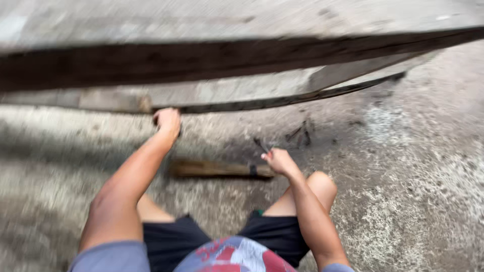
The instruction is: The person uses pliers to remove nails from a wooden frame while sitting on the floor. They repeatedly grip and pull nails from the wood, placing them on the ground.
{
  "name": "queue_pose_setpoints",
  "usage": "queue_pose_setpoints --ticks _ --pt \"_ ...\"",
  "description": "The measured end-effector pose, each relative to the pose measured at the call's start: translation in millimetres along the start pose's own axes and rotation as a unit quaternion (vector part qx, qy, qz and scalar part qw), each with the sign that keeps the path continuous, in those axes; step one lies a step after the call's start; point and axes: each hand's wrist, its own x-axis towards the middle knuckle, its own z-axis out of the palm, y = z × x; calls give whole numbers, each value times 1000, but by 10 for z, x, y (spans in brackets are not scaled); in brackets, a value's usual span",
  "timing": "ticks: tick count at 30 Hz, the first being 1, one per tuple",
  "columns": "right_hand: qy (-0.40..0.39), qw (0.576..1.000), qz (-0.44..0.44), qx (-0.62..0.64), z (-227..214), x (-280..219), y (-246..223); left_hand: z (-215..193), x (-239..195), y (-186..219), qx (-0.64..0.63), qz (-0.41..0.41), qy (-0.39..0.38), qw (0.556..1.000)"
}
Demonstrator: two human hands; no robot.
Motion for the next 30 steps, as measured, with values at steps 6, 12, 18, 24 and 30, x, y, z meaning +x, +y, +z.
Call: queue_pose_setpoints --ticks 6,12,18,24,30 --pt "4 998 5 61 -61 -67 -339 156 -27 44 41 -11 46 998" --pt "-103 926 68 356 -163 -279 -729 308 -149 174 -77 -80 142 984" --pt "-88 919 24 384 -151 -344 -1053 260 -166 248 -23 -89 94 991" --pt "-177 837 90 509 -15 -164 -1076 297 -157 255 -16 -87 129 988" --pt "-126 861 72 487 -24 -62 -877 327 -146 316 -75 -65 58 993"
